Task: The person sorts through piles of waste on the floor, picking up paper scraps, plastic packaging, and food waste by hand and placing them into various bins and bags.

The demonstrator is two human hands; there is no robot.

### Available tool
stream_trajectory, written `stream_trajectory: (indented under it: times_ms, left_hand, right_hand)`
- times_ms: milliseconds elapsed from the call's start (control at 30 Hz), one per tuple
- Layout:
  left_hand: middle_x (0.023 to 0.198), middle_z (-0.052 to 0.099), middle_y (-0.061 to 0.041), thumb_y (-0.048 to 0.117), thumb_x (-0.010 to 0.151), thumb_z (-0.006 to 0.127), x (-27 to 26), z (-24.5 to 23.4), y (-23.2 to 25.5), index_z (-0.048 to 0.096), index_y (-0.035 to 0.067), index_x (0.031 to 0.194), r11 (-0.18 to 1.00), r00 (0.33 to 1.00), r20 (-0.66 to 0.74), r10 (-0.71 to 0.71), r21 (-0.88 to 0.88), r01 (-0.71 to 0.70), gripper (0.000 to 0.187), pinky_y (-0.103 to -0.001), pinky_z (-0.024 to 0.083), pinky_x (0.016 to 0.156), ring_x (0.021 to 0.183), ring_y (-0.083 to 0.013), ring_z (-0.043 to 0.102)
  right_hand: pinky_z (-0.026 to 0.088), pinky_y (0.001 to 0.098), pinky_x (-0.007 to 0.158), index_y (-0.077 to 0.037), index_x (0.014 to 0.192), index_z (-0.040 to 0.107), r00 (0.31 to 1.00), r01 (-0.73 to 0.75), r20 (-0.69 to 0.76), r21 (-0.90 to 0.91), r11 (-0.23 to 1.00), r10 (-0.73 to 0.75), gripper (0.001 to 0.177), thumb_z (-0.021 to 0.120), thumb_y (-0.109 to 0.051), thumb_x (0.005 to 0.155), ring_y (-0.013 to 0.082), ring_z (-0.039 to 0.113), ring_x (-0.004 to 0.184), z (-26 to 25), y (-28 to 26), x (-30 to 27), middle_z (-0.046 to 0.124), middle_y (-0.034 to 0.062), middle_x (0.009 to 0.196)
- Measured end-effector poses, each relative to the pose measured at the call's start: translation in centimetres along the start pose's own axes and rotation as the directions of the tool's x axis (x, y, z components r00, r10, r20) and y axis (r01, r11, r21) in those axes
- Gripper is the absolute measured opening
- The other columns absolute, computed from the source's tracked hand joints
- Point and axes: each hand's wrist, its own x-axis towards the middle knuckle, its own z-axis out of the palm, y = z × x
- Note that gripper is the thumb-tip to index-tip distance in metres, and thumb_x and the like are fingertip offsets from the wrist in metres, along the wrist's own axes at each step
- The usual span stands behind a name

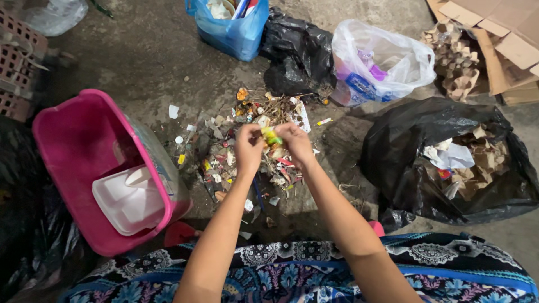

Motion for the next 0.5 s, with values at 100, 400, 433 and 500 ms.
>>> stream_trajectory:
  times_ms: [100, 400, 433, 500]
  left_hand:
    - [0.116, 0.069, -0.010, -0.012, 0.081, 0.069, -0.4, -1.6, -2.2, 0.064, 0.005, 0.115, 0.988, 0.997, -0.066, 0.030, 0.155, -0.019, 0.038, -0.032, 0.057, 0.089, 0.103, -0.0177, 0.069]
    - [0.114, 0.074, -0.010, 0.006, 0.080, 0.082, 0.3, -2.0, 3.3, 0.073, 0.009, 0.100, 0.759, 0.929, 0.136, 0.345, 0.541, -0.361, 0.022, -0.050, 0.044, 0.104, 0.113, -0.0283, 0.062]
    - [0.109, 0.075, -0.009, 0.007, 0.083, 0.081, 0.4, -2.0, 3.6, 0.074, 0.010, 0.100, 0.789, 0.947, 0.124, 0.297, 0.527, -0.316, 0.019, -0.048, 0.045, 0.102, 0.108, -0.0278, 0.064]
    - [0.098, 0.077, -0.008, 0.011, 0.088, 0.080, 0.5, -2.2, 3.7, 0.075, 0.011, 0.099, 0.837, 0.975, 0.106, 0.198, 0.499, -0.224, 0.012, -0.044, 0.048, 0.098, 0.099, -0.0270, 0.067]
  right_hand:
    - [0.054, 0.0271, 0.077, -0.005, 0.098, 0.070, 0.997, 0.068, -0.035, -0.068, 0.995, -0.070, 0.005, 0.070, -0.009, 0.097, 0.0109, 0.066, 0.084, -0.5, -0.9, 0.1, 0.073, 0.0018, 0.094]
    - [0.056, 0.0254, 0.081, -0.003, 0.101, 0.074, 0.954, 0.259, 0.222, -0.276, 0.925, -0.201, 0.007, 0.073, -0.006, 0.095, 0.0087, 0.068, 0.088, 0.2, 0.0, 0.0, 0.074, 0.0009, 0.097]
    - [0.055, 0.0248, 0.080, -0.003, 0.102, 0.073, 0.946, 0.282, 0.237, -0.259, 0.924, -0.222, 0.007, 0.073, -0.007, 0.096, 0.0082, 0.067, 0.087, 0.7, 0.1, 0.3, 0.074, 0.0006, 0.096]
    - [0.054, 0.0235, 0.077, -0.004, 0.104, 0.072, 0.957, 0.272, 0.191, -0.348, 0.897, -0.216, 0.013, 0.075, -0.009, 0.092, 0.0068, 0.065, 0.084, 1.5, 0.4, 0.0, 0.072, -0.0008, 0.094]
